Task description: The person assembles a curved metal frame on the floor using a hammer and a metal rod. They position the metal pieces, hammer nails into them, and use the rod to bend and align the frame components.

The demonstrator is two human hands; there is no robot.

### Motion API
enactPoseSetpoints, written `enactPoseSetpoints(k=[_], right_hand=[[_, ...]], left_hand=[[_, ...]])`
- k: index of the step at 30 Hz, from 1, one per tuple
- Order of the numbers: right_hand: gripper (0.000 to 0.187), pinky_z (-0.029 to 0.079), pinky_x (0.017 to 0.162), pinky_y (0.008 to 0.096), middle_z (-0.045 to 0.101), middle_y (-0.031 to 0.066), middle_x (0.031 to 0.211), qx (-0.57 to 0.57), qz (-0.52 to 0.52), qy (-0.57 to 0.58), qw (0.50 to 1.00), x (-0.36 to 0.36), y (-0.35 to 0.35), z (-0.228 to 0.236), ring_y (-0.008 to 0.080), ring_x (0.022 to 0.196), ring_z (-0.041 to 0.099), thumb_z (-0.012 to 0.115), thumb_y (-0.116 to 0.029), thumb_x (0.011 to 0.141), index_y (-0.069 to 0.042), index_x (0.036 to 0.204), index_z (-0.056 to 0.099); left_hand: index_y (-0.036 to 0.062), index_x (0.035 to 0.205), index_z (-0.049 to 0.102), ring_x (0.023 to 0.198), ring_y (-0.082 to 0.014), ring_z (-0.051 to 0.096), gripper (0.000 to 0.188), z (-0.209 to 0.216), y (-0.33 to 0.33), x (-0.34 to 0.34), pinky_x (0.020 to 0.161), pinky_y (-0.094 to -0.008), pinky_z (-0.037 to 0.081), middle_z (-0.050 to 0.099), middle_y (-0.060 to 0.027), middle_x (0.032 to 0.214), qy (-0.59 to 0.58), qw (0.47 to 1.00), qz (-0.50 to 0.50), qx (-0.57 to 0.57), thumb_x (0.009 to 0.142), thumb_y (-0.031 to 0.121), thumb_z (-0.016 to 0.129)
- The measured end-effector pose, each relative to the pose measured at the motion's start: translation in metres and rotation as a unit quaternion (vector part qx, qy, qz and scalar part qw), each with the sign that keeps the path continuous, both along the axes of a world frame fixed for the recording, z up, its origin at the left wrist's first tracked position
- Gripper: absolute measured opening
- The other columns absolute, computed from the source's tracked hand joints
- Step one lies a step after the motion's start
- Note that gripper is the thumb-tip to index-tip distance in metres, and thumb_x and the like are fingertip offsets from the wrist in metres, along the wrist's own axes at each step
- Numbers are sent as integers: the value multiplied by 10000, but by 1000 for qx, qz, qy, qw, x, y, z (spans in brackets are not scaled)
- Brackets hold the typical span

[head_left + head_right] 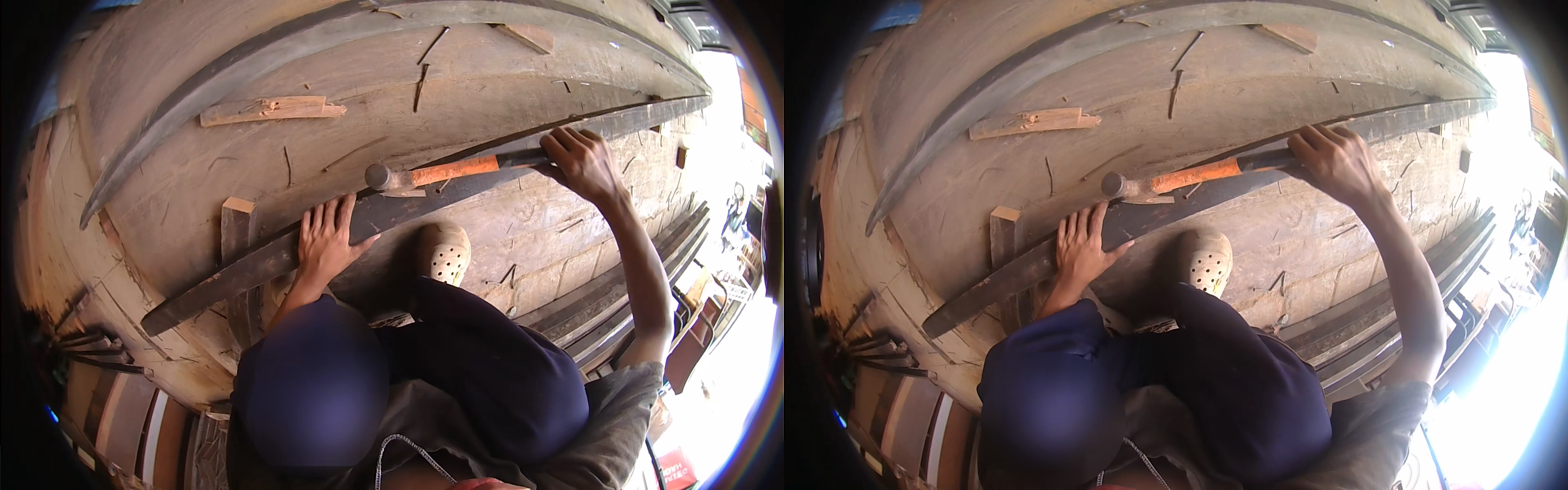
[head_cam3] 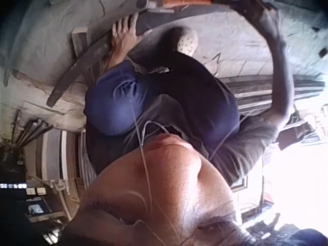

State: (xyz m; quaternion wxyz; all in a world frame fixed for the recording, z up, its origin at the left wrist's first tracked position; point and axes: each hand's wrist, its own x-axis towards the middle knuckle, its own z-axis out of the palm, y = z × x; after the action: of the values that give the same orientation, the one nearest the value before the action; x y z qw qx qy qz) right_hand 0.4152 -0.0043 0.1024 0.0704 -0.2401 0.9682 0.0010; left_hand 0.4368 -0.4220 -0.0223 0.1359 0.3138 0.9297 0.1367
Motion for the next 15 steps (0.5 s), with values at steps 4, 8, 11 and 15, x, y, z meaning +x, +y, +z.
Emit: enactPoseSetpoints(k=[4,8,11,15], right_hand=[[273,456,437,258,587,2,633,89,15,-6,996,-1,-65,48,91,538,562,714,-341,836,-102,800,588],[371,451,384,318,601,37,603,32,-73,-189,979,45,-103,70,162,449,561,665,-437,872,-87,856,542],[423,515,508,460,624,150,605,-33,-180,-388,903,94,-140,97,351,527,632,648,-442,879,-38,869,525],[476,503,554,502,620,203,628,-33,-203,-470,858,109,-169,94,419,589,626,609,-482,891,-15,905,520]], left_hand=[[64,1367,447,1120,-318,520,837,2,-16,5,966,-484,385,551,-143,1231,-5,1000,12,-2,764,609,649],[21,1443,325,1237,-309,456,940,4,-26,7,1041,-492,337,486,-156,1332,-98,995,-5,-7,738,495,727],[-8,1473,242,1335,-322,366,1024,23,-42,7,1113,-503,253,415,-173,1415,-58,997,10,50,712,435,765],[-24,1469,246,1370,-329,324,1091,45,-95,7,1133,-512,218,381,-185,1450,-95,994,49,2,669,495,776]])
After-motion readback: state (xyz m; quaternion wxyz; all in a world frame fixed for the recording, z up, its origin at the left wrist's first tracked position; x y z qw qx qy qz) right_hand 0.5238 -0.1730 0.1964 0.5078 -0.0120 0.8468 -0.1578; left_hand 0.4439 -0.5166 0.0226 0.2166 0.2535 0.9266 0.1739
